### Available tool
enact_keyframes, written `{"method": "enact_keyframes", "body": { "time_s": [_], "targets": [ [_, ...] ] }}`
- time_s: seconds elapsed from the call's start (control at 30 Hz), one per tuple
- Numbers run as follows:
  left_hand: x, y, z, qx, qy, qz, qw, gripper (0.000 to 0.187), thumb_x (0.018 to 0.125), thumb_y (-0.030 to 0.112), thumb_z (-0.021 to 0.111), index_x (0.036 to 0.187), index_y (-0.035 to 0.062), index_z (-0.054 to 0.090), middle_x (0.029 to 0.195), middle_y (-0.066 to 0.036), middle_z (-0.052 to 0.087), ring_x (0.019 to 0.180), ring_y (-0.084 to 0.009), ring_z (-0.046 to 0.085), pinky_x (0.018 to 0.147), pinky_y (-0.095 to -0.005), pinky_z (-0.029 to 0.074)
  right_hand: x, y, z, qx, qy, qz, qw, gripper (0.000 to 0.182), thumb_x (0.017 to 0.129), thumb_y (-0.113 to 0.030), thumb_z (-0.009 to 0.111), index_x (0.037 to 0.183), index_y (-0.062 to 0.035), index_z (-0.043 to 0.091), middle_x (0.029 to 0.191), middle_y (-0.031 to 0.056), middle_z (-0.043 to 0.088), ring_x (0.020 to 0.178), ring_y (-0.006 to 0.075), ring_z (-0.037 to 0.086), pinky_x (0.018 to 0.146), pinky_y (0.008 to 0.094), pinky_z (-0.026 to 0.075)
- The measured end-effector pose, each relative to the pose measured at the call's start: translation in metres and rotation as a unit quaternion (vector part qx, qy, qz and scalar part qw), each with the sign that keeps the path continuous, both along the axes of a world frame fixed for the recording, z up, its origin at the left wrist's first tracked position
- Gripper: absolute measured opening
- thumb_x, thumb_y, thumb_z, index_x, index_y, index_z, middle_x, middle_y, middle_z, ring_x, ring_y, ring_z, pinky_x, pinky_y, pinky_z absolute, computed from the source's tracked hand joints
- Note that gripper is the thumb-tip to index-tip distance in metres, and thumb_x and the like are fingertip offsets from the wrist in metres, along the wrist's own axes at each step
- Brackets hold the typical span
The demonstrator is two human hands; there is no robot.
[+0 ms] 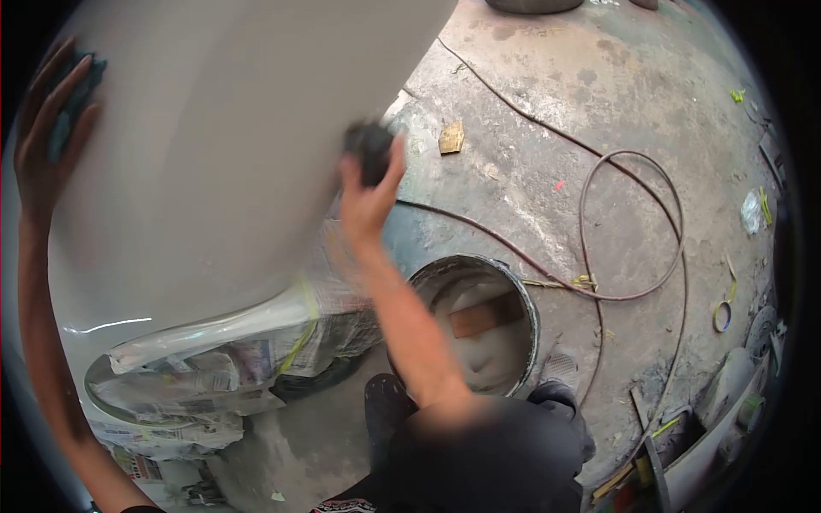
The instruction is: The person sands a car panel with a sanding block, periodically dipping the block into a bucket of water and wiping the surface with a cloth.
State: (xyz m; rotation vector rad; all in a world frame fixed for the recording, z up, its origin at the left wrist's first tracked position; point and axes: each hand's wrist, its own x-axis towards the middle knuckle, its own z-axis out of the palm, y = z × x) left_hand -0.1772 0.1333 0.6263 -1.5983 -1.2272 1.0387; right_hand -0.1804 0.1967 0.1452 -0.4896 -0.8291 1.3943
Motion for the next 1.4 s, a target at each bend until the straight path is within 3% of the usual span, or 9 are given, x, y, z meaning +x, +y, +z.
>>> {"method": "enact_keyframes", "body": {
  "time_s": [0.07,0.13,0.3,0.4,0.53,0.77,1.0,1.2,1.4],
  "targets": [
    [-0.001,0.0,0.0,0.004,-0.012,-0.002,1.0,0.051,0.089,0.013,0.077,0.138,0.0181,0.063,0.15,-0.007,0.055,0.139,-0.0282,0.052,0.114,-0.0427,0.048,-0.014,0.093,0.012,-0.112,0.113,0.089,0.983,0.08,0.096,-0.027,0.074,0.155,0.0018,0.028,0.142,0.0227,0.051,0.127,0.0327,0.054,0.111,0.0424,0.042],
    [-0.003,-0.002,-0.001,0.011,-0.031,-0.006,0.999,0.05,0.089,0.011,0.077,0.137,0.0163,0.065,0.149,-0.008,0.055,0.141,-0.029,0.049,0.117,-0.044,0.044,-0.014,0.143,0.018,-0.066,0.179,0.091,0.977,0.081,0.098,-0.037,0.071,0.155,0.0001,0.025,0.124,0.0188,0.06,0.109,0.0223,0.06,0.095,0.0339,0.05],
    [0.008,0.008,-0.009,0.005,-0.022,-0.024,0.999,0.049,0.089,0.012,0.078,0.136,0.0176,0.065,0.149,-0.006,0.056,0.141,-0.0278,0.05,0.118,-0.0429,0.042,0.005,0.01,0.006,-0.161,0.147,0.147,0.965,0.086,0.097,-0.036,0.072,0.157,0.0012,0.023,0.141,0.0207,0.05,0.122,0.0241,0.054,0.105,0.0365,0.045],
    [0.01,0.008,-0.009,0.003,-0.011,-0.022,1.0,0.049,0.089,0.012,0.078,0.136,0.018,0.065,0.149,-0.006,0.057,0.141,-0.0276,0.05,0.118,-0.0428,0.042,0.009,0.015,0.009,-0.184,0.126,0.176,0.959,0.088,0.096,-0.038,0.073,0.156,0.0026,0.024,0.143,0.0213,0.048,0.127,0.0255,0.052,0.108,0.038,0.043],
    [0.005,0.003,-0.006,-0.001,-0.009,-0.015,1.0,0.049,0.088,0.013,0.078,0.136,0.0178,0.066,0.148,-0.007,0.057,0.141,-0.0277,0.049,0.119,-0.0429,0.04,-0.008,0.146,0.021,-0.102,0.176,0.128,0.971,0.081,0.097,-0.031,0.073,0.154,0.0053,0.027,0.146,0.0263,0.046,0.134,0.0321,0.048,0.113,0.0397,0.039],
    [0.017,0.011,-0.013,0.011,-0.024,-0.022,0.999,0.05,0.086,0.01,0.079,0.135,0.0166,0.067,0.148,-0.008,0.057,0.141,-0.0284,0.049,0.118,-0.0425,0.042,-0.002,-0.001,-0.002,-0.068,0.066,0.059,0.994,0.085,0.096,-0.032,0.074,0.157,0.0017,0.026,0.151,0.0236,0.043,0.137,0.0313,0.047,0.115,0.0402,0.037],
    [0.007,0.007,-0.009,0.001,-0.022,-0.03,0.999,0.052,0.085,0.014,0.081,0.135,0.0185,0.066,0.148,-0.006,0.057,0.142,-0.0274,0.049,0.119,-0.0424,0.042,-0.019,0.159,0.023,0.001,0.065,-0.046,0.997,0.077,0.094,-0.027,0.075,0.153,0.002,0.035,0.141,0.0259,0.052,0.125,0.0394,0.054,0.107,0.0437,0.044],
    [0.007,0.005,-0.018,0.021,-0.039,-0.054,0.998,0.052,0.085,0.017,0.082,0.134,0.021,0.067,0.147,-0.004,0.057,0.141,-0.0268,0.049,0.118,-0.0431,0.043,0.02,-0.076,-0.008,0.146,-0.046,-0.06,0.986,0.081,0.087,-0.019,0.082,0.152,-0.0009,0.037,0.127,0.0232,0.058,0.113,0.0389,0.059,0.099,0.0488,0.049],
    [0.002,0.005,-0.013,0.024,-0.049,-0.052,0.997,0.05,0.088,0.014,0.078,0.136,0.0206,0.065,0.149,-0.005,0.056,0.141,-0.0276,0.049,0.119,-0.0449,0.042,0.0,0.13,0.035,0.092,-0.02,-0.087,0.992,0.075,0.096,-0.029,0.074,0.153,-0.0008,0.034,0.136,0.0244,0.056,0.124,0.0345,0.057,0.104,0.0417,0.048]
  ]
}}
